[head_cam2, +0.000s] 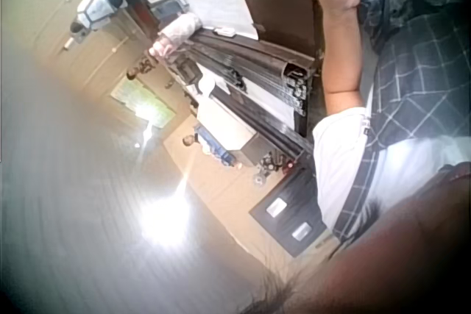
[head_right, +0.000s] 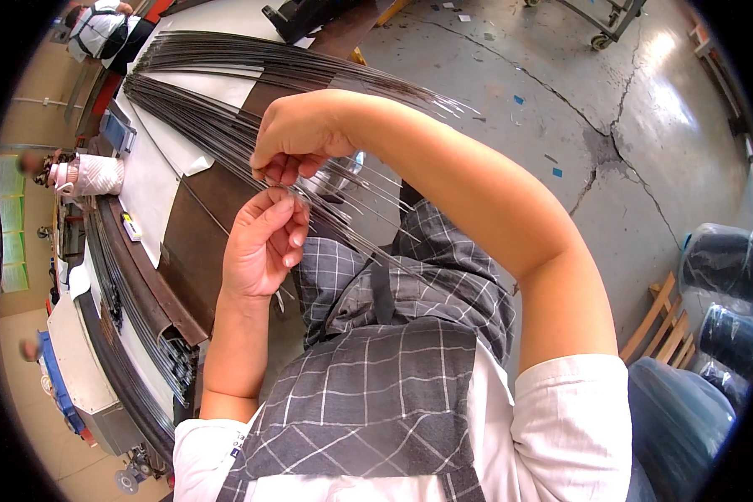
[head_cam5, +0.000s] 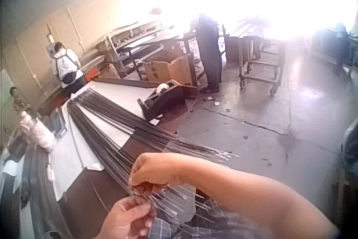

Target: The person repeatedly wraps a bundle of long, thin metal rods with clear plastic tape. They hold the bundle in their left hand and use their right hand to pull tape from a dispenser, wrapping it around the rods multiple times to secure them. The process is continuous and repetitive throughout the clip.

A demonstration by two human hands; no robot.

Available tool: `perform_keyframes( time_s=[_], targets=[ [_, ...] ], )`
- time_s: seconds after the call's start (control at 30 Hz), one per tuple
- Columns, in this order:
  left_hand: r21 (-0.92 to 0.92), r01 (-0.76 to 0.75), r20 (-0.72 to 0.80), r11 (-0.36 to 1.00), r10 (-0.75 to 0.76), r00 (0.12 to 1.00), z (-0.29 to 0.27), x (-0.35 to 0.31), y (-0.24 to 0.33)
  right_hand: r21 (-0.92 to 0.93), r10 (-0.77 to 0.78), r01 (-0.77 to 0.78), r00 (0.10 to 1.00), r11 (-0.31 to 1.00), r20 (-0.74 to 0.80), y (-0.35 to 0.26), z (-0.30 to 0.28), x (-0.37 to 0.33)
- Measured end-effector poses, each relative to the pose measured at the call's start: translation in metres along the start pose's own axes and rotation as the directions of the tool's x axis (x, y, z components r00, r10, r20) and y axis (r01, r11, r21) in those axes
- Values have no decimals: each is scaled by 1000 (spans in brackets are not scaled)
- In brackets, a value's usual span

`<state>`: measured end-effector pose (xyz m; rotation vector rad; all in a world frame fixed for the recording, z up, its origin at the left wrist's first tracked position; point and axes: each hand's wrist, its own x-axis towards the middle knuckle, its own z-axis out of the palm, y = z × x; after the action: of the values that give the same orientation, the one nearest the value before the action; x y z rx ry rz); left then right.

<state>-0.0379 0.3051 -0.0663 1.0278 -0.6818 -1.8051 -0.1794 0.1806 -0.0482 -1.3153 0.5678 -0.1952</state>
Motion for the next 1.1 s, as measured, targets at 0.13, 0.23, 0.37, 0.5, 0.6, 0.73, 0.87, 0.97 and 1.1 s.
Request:
perform_keyframes(
  time_s=[0.13, 0.23, 0.37, 0.5, 0.6, 0.73, 0.87, 0.97, 1.1],
  targets=[
    [3, -11, 1, 1000, 11, 1000, 1, 0, 0, -70, -7, 2, 997, 998, -72, -3, 5, -2],
    [31, -16, -3, 999, 16, 1000, 1, 0, -1, -16, -7, 7, 1000, 1000, -18, 0, 2, 0],
    [22, -47, -12, 999, 47, 999, 1, 0, -4, 69, -27, 25, 999, 997, 28, 3, 1, 1],
    [33, -13, -71, 999, 16, 997, 5, 3, -5, 96, -54, 62, 995, 993, -88, 5, 5, -3],
    [-1, 8, -101, 1000, -8, 995, 15, 3, -5, -47, -123, 118, 982, 992, -141, 1, 8, -7],
    [-164, -11, -115, 986, -8, 993, 19, 5, -9, -124, -237, 218, 957, 968, -165, 9, 7, 1],
    [-225, -85, -140, 971, 54, 989, 22, 8, -12, 13, -184, 188, 973, 982, -137, 5, 7, -2],
    [-236, -91, -168, 968, 51, 985, 23, 10, -14, -36, -158, 155, 981, 987, -111, -2, 7, 2],
    [-202, -70, -168, 977, 35, 985, 26, 14, -11, -35, -125, 123, 990, 992, -63, -6, 4, 5]
  ],
)
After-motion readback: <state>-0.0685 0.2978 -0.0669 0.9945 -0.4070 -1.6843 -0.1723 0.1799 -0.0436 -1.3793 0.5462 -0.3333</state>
